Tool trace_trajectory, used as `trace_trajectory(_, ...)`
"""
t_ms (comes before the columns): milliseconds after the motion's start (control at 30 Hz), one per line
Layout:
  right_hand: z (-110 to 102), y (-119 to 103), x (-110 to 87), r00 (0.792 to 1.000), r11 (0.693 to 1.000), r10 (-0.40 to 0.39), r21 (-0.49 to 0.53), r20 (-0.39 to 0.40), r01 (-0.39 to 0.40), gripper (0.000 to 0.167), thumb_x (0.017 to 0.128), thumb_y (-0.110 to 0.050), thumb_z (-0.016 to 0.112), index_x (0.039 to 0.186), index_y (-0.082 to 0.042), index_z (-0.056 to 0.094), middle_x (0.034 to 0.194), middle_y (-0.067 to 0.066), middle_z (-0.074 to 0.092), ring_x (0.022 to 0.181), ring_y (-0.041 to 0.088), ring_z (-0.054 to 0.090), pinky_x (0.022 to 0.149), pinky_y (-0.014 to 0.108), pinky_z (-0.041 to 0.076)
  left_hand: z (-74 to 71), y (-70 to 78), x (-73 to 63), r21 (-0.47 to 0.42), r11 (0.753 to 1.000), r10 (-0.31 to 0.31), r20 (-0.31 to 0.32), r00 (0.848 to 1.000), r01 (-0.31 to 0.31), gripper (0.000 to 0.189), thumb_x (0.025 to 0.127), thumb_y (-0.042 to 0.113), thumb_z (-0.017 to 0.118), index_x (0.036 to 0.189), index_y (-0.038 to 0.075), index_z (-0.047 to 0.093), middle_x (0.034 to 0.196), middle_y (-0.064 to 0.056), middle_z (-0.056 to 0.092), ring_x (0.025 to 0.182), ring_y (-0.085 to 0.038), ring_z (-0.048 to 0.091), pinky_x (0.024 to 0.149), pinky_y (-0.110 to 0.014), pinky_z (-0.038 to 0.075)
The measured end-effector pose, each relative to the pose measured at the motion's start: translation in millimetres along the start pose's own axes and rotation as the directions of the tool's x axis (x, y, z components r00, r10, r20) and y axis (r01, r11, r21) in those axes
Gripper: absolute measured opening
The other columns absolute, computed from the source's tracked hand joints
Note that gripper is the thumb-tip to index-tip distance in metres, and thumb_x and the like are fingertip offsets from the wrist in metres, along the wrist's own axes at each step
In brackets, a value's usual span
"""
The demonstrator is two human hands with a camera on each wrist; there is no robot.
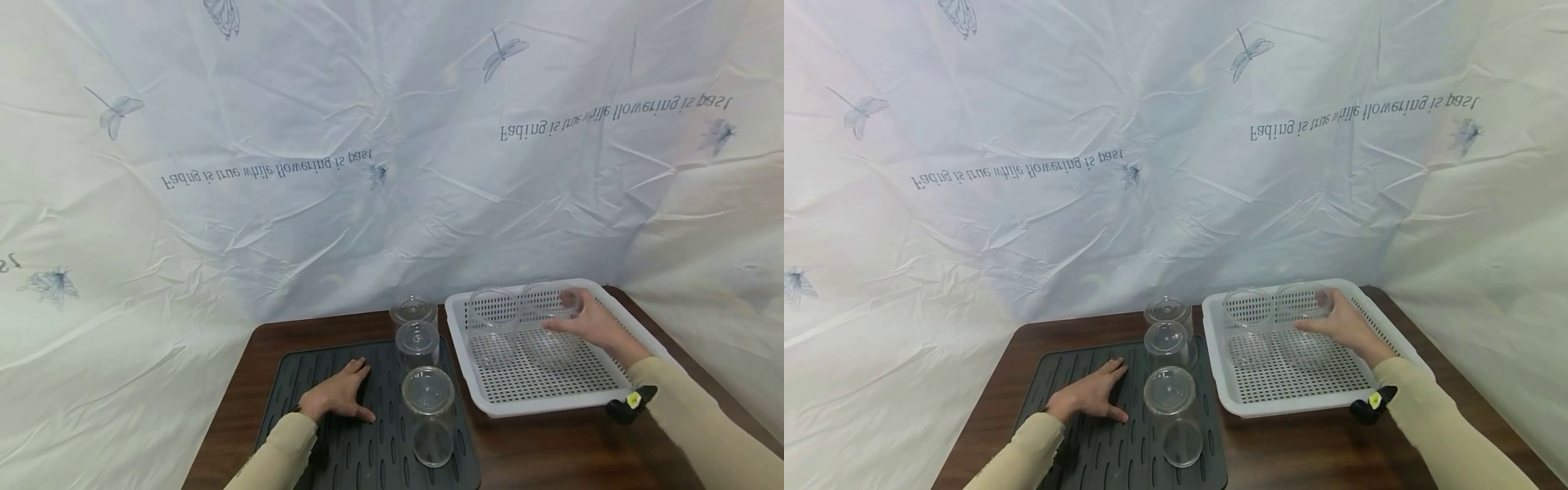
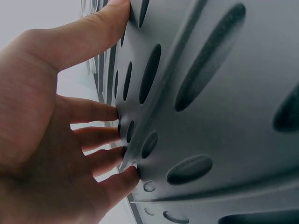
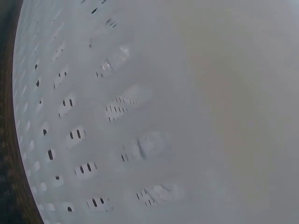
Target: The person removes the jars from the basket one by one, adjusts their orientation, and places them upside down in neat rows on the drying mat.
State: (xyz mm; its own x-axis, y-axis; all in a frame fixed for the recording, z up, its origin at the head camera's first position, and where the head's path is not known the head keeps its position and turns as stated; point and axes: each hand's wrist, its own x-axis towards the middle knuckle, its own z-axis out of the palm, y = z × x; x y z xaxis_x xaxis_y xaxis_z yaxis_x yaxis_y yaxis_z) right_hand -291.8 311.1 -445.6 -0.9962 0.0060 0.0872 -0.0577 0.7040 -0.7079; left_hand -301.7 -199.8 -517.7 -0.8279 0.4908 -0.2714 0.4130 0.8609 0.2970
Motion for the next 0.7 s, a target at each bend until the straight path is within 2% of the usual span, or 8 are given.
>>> trace_trajectory(267, -2, -1, -3.3, 0.999, 0.999, -0.022, 0.026, -0.037, 0.023, 0.107, 0.082, -0.039, 0.078, 0.148, 0.009, 0.009, 0.139, 0.038, 0.033, 0.122, 0.054, 0.039, 0.087, 0.063, 0.044, -0.3, 0.8, -0.7, -0.002, 1.000, 0.003, 0.000, 1.000, -0.003, 0.104, 0.073, 0.053, 0.081, 0.152, 0.006, 0.034, 0.161, -0.015, 0.022, 0.148, -0.036, 0.020, 0.113, -0.056, 0.031)
trace_trajectory(467, -7, -2, -6.0, 0.997, 0.999, -0.045, -0.019, -0.066, 0.043, 0.096, 0.082, -0.044, 0.077, 0.143, 0.007, 0.022, 0.133, 0.032, 0.038, 0.113, 0.048, 0.045, 0.078, 0.054, 0.048, -0.2, -0.1, -0.9, -0.001, 1.000, -0.002, 0.001, 1.000, 0.002, 0.104, 0.073, 0.054, 0.081, 0.152, 0.007, 0.034, 0.161, -0.014, 0.021, 0.148, -0.035, 0.020, 0.112, -0.056, 0.031)
trace_trajectory(567, -11, -4, -7.3, 0.995, 0.997, -0.066, -0.041, -0.080, 0.063, 0.093, 0.083, -0.044, 0.077, 0.141, 0.007, 0.026, 0.131, 0.031, 0.041, 0.113, 0.049, 0.046, 0.079, 0.055, 0.047, 0.0, -0.3, -1.1, -0.001, 1.000, -0.001, 0.000, 1.000, 0.001, 0.104, 0.073, 0.054, 0.081, 0.152, 0.006, 0.034, 0.161, -0.014, 0.022, 0.148, -0.035, 0.020, 0.112, -0.057, 0.032)
trace_trajectory(700, -16, -8, -8.6, 0.993, 0.995, -0.084, -0.067, -0.088, 0.078, 0.093, 0.083, -0.043, 0.077, 0.143, 0.007, 0.026, 0.131, 0.030, 0.042, 0.118, 0.052, 0.043, 0.086, 0.064, 0.044, 0.2, -0.4, -1.5, -0.005, 1.000, 0.005, -0.004, 1.000, -0.005, 0.104, 0.073, 0.054, 0.081, 0.152, 0.006, 0.034, 0.161, -0.015, 0.022, 0.148, -0.036, 0.021, 0.111, -0.057, 0.032)
